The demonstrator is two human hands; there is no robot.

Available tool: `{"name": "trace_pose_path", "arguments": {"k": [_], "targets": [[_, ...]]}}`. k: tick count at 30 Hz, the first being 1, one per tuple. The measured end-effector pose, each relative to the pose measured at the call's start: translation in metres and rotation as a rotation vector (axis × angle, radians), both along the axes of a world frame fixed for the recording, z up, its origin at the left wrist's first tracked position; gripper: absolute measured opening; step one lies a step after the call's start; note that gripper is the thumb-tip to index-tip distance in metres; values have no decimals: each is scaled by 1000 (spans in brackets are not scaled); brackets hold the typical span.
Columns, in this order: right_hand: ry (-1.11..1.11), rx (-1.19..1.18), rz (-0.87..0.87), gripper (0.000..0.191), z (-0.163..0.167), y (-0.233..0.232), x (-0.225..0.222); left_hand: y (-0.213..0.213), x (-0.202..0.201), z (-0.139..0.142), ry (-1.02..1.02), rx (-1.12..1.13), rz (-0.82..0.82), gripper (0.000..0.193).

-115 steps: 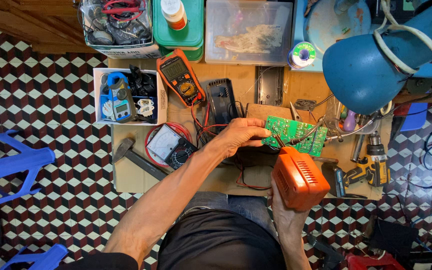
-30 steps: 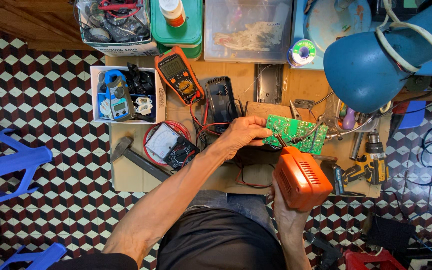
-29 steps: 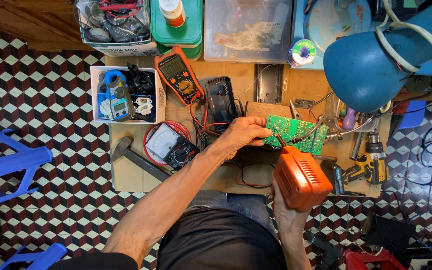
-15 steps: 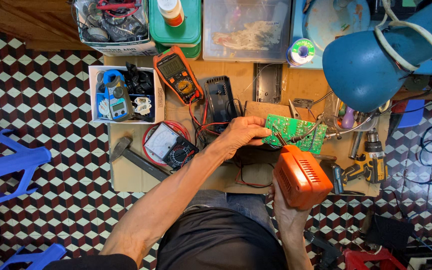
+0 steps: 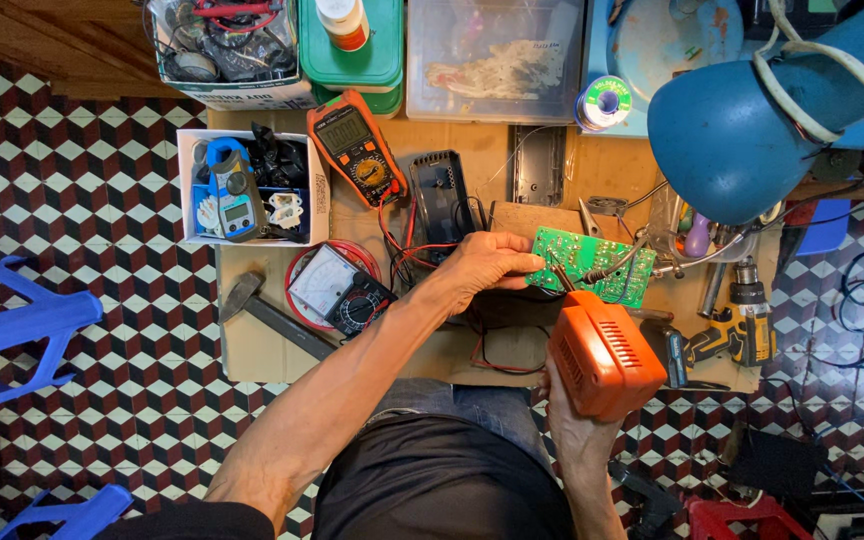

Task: The person solders components on a green circuit board at a workbench, using a hot air gun and soldering iron on the board's underside. They periodically flip the board, reposition it under the lamp, and handle a power supply module and wires between soldering passes.

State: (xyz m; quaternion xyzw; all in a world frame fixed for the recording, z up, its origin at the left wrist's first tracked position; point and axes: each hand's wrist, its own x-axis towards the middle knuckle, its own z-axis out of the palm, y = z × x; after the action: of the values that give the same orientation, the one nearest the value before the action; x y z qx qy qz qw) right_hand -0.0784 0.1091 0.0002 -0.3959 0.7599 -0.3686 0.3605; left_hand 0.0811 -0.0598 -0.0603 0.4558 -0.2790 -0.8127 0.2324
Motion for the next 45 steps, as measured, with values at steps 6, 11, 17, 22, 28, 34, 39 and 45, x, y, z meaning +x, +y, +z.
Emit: {"name": "trace_pose_path", "arguments": {"k": [6,11,17,22,28,34,39,45], "targets": [[13,-32,74,23,2,0,-3,-1,0,2,1,11,7,30],[-104,-12,-22,23,-6,1,-1,0,-1,6,-13,8,15,29],[-109,44,-40,21,-11,-1,-4,-1,-1,6,-25,8,8,30],[-70,49,-4,19,-1,-2,-1,-1,-2,4,-8,0,-4,31],[-74,73,2,20,6,-4,1,0,-1,7,-11,4,-14,31],[-29,43,32,22,1,-1,-3,0,5,15,-25,-20,-46,37],[-93,49,-16,25,-4,-3,-5,1,17,8,206,-25,-9,36],[-25,139,-6,20,13,-9,-4,6,7,-4,110,-226,34,28]]}}
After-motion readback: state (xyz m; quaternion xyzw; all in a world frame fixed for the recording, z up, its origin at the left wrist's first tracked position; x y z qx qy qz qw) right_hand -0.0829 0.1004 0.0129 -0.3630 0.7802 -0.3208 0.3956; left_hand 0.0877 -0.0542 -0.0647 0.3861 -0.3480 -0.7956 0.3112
